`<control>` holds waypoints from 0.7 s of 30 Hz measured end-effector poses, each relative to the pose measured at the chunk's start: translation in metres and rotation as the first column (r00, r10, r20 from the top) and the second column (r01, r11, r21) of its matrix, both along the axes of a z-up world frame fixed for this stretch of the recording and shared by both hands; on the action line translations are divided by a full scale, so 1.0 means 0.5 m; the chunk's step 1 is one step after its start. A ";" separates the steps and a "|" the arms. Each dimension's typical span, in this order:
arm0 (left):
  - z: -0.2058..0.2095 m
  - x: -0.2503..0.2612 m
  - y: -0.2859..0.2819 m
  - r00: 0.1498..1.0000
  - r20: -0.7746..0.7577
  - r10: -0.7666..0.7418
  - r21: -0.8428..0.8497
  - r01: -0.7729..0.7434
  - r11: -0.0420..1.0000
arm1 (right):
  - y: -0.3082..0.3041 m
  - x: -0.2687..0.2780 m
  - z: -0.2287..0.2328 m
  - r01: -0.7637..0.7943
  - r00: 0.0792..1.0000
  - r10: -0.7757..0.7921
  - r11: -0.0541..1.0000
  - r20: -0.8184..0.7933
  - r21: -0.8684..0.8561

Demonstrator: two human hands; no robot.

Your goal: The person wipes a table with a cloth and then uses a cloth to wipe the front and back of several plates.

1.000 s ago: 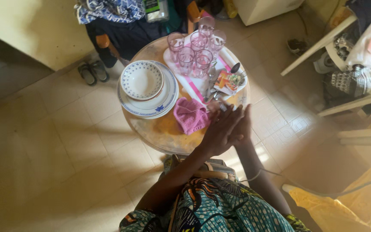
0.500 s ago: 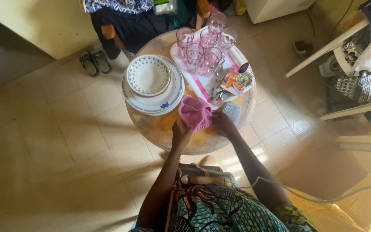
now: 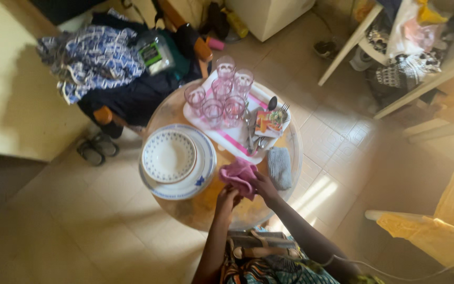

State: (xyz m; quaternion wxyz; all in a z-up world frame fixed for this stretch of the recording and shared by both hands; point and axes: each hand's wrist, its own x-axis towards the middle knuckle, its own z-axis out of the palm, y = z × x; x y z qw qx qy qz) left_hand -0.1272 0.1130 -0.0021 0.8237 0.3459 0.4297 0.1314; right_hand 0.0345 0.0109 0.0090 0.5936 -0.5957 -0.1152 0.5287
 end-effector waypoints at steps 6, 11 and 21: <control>0.051 -0.004 0.042 0.986 0.117 -0.120 -0.146 0.137 0.980 | 0.029 0.070 0.162 0.308 0.944 -0.320 0.942 -0.078 -0.131; 0.064 0.029 0.061 0.976 0.128 -0.178 -0.183 0.200 0.963 | 0.065 0.161 0.104 0.424 0.905 -0.424 0.898 -0.030 0.117; 0.081 0.004 0.038 0.980 0.103 -0.171 -0.152 0.185 0.971 | -0.066 0.061 0.110 0.304 0.947 -0.307 0.951 -0.096 -0.052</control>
